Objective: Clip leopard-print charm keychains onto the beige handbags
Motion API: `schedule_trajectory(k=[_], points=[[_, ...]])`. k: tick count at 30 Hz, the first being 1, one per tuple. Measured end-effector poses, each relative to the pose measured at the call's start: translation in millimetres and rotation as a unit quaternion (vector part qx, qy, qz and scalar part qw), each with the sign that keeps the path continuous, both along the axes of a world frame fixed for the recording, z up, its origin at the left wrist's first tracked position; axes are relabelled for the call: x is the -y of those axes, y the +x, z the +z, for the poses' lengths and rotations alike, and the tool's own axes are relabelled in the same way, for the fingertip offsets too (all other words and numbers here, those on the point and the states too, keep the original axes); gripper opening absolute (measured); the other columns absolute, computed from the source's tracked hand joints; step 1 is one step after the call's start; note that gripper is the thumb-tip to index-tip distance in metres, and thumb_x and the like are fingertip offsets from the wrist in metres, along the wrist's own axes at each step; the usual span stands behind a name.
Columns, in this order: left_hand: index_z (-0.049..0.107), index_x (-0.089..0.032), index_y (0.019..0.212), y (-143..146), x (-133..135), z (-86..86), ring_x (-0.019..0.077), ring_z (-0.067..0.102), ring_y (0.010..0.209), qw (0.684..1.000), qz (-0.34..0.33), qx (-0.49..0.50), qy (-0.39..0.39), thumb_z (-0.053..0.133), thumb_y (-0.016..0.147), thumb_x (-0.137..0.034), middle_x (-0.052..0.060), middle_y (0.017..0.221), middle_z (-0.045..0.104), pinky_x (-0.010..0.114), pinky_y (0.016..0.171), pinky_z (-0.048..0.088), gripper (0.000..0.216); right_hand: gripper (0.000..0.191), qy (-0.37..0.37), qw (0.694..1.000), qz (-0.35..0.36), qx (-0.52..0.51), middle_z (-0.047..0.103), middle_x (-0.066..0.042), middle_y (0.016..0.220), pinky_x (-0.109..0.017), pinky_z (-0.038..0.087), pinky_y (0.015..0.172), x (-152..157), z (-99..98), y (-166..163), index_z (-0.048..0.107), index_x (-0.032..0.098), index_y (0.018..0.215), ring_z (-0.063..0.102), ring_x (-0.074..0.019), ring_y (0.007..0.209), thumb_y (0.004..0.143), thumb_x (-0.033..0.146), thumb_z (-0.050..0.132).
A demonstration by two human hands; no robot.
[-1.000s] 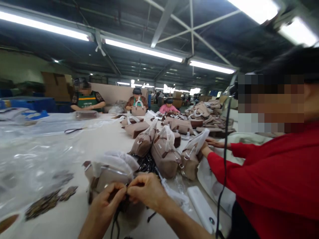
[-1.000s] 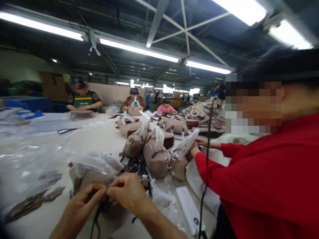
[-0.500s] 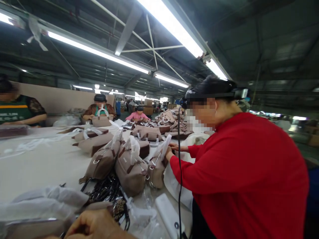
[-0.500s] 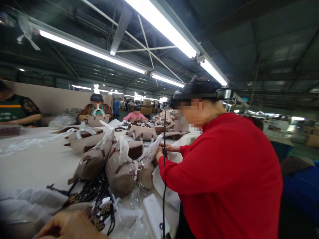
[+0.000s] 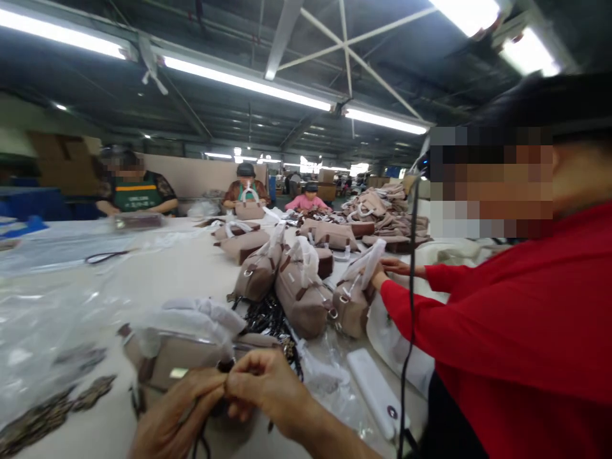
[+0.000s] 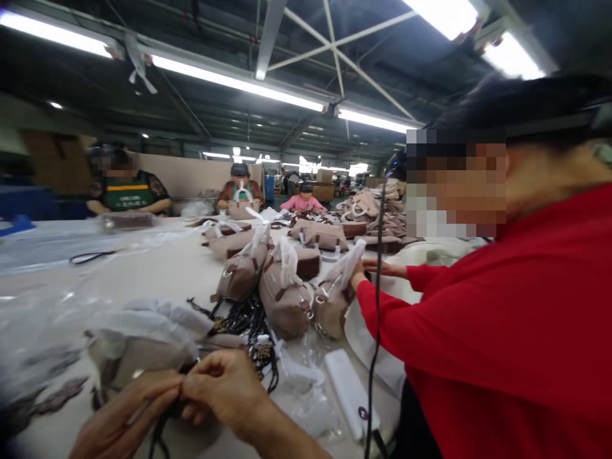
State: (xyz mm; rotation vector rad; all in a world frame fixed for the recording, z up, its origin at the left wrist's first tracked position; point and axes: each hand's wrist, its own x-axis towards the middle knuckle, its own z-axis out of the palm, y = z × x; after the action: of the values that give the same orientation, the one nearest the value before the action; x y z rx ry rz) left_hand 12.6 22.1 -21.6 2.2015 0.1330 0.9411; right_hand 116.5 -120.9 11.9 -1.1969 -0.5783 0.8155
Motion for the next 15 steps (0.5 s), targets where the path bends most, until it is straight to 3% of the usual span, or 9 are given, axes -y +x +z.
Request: schedule_trajectory(k=[3,5,7,9,12,15], points=[[0.071,-0.028,0.101,-10.8,-15.3,5.0,0.0227,0.066,0.098,0.996,0.069,0.006,0.055,0.061,0.080,-0.050,0.003,0.107,0.070,0.030,0.088,0.055,0.032,0.026,0.009,0.986,-0.088,0.144,0.065,-0.004,0.076,-0.019,0.043,0.047,20.6,-3.5,-4.7,0.070,0.015,0.089,0.058,-0.0098,0.053,0.075,0.038,0.070],[0.068,-0.028,0.108,-12.6,-27.8,3.1,0.0248,0.064,0.103,0.988,0.125,0.018,0.090,0.062,0.078,-0.053,0.004,0.113,0.067,0.036,0.094,0.053,0.040,0.016,0.043,0.950,-0.149,0.272,0.066,-0.006,0.090,-0.022,0.047,0.053,40.1,-15.7,-2.6,0.071,0.019,0.091,0.061,-0.0115,0.060,0.081,0.029,0.063],[0.065,-0.029,0.113,-11.7,-39.6,-2.9,0.0275,0.060,0.111,0.981,0.154,0.026,0.110,0.061,0.077,-0.055,0.006,0.121,0.063,0.044,0.101,0.048,0.045,0.012,0.042,0.912,-0.204,0.353,0.065,-0.004,0.083,-0.023,0.048,0.054,59.9,-36.7,5.0,0.070,0.022,0.086,0.059,-0.0124,0.059,0.083,0.025,0.060],[0.061,-0.029,0.120,-10.6,-47.6,-12.2,0.0298,0.053,0.120,0.978,0.170,0.030,0.116,0.060,0.079,-0.054,0.006,0.130,0.056,0.050,0.107,0.041,0.048,0.011,-0.016,0.892,-0.257,0.371,0.065,-0.003,0.082,-0.024,0.049,0.056,74.6,-61.8,18.2,0.069,0.024,0.089,0.061,-0.0162,0.065,0.080,0.023,0.063],[0.051,-0.029,0.130,-12.0,-49.6,-31.8,0.0326,0.041,0.132,0.972,0.214,0.030,0.095,0.059,0.081,-0.051,0.008,0.142,0.045,0.057,0.113,0.030,0.055,0.061,-0.102,0.900,-0.255,0.338,0.065,-0.008,0.112,-0.026,0.053,0.064,79.2,-87.5,40.8,0.060,0.025,0.120,0.064,-0.0254,0.092,0.061,0.017,0.075],[0.039,-0.027,0.139,-16.1,-43.2,-56.0,0.0328,0.033,0.137,0.965,0.259,0.026,0.030,0.053,0.085,-0.049,0.009,0.147,0.039,0.059,0.115,0.024,0.060,0.106,-0.132,0.927,-0.181,0.302,0.048,-0.011,0.138,-0.033,0.052,0.082,65.3,-81.5,53.4,0.033,0.026,0.145,0.051,-0.0318,0.121,0.051,0.018,0.081]])
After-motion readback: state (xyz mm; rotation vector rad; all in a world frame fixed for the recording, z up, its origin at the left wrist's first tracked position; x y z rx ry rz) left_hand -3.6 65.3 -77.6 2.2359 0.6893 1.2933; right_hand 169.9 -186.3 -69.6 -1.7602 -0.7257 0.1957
